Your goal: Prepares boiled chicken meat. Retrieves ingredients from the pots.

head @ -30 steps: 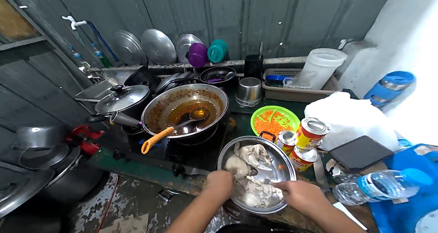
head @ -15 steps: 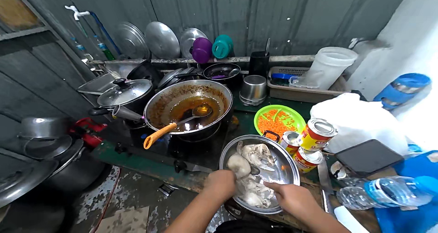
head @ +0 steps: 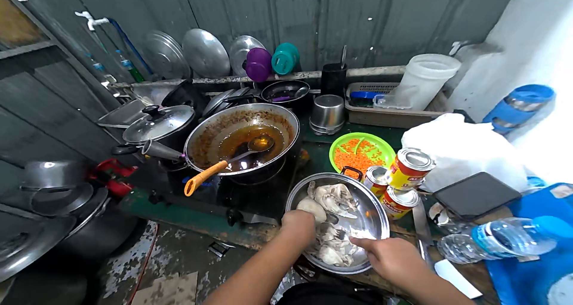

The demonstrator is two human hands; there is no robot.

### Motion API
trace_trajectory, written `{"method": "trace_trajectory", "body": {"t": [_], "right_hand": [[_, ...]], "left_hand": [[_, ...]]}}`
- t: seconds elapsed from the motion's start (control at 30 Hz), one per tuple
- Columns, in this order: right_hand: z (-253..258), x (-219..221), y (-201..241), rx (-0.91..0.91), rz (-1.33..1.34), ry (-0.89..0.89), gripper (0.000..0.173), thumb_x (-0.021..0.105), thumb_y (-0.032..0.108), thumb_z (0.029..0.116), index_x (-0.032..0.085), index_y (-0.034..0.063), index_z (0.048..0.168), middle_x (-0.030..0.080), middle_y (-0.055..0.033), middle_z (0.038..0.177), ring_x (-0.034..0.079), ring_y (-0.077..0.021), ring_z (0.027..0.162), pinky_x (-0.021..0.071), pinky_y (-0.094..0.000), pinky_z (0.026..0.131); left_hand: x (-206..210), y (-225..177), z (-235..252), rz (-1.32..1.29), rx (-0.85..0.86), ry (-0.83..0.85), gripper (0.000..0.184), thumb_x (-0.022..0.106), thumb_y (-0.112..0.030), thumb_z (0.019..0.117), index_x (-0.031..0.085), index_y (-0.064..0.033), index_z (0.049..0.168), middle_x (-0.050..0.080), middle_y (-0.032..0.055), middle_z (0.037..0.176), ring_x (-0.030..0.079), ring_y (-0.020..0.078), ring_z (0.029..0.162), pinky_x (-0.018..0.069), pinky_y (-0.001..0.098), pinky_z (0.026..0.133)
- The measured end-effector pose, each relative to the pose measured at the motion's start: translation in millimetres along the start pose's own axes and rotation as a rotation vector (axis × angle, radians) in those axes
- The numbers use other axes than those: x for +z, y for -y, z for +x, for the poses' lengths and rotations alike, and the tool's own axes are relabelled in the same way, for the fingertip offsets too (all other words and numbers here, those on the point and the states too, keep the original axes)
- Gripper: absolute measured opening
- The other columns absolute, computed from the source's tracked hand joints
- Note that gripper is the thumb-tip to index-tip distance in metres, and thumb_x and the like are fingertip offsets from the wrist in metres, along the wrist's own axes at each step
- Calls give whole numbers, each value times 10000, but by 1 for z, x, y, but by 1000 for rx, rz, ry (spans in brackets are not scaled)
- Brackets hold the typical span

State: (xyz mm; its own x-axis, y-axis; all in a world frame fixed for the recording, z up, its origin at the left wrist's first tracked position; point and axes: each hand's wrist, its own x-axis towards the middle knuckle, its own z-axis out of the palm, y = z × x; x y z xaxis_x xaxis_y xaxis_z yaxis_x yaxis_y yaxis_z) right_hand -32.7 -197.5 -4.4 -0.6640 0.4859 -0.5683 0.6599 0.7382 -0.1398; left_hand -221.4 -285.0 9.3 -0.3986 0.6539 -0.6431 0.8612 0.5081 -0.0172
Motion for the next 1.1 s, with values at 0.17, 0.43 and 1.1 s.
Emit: {"method": "trace_trajectory", "body": {"t": [0.17,0.43,1.1], "right_hand": [[-4,-5,-8,110,135,-23,493,442,212,1059,530,397,1506,709,-152,1287,661,-400,1200,496,-638,977],[27,3,-6,99,478,56,479,444,131,1044,513,195,1514,618,-179,1413,586,-377,1315,449,-625,1070],[15,9,21,49,44,52,553,437,200,1044,446,396,1562,706,-211,1248,664,-437,1172,505,-662,936]], "left_hand": [[3,16,-10,-97,8,-56,432,405,-389,1087,678,-119,1284,677,174,1310,629,385,1249,494,644,978],[11,23,-16,-83,160,-80,340,461,-271,1081,662,-157,1330,656,144,1346,620,376,1259,497,641,990],[9,18,0,-26,-3,-41,335,525,-298,1044,684,-75,1237,669,187,1304,640,400,1219,520,644,945]]}}
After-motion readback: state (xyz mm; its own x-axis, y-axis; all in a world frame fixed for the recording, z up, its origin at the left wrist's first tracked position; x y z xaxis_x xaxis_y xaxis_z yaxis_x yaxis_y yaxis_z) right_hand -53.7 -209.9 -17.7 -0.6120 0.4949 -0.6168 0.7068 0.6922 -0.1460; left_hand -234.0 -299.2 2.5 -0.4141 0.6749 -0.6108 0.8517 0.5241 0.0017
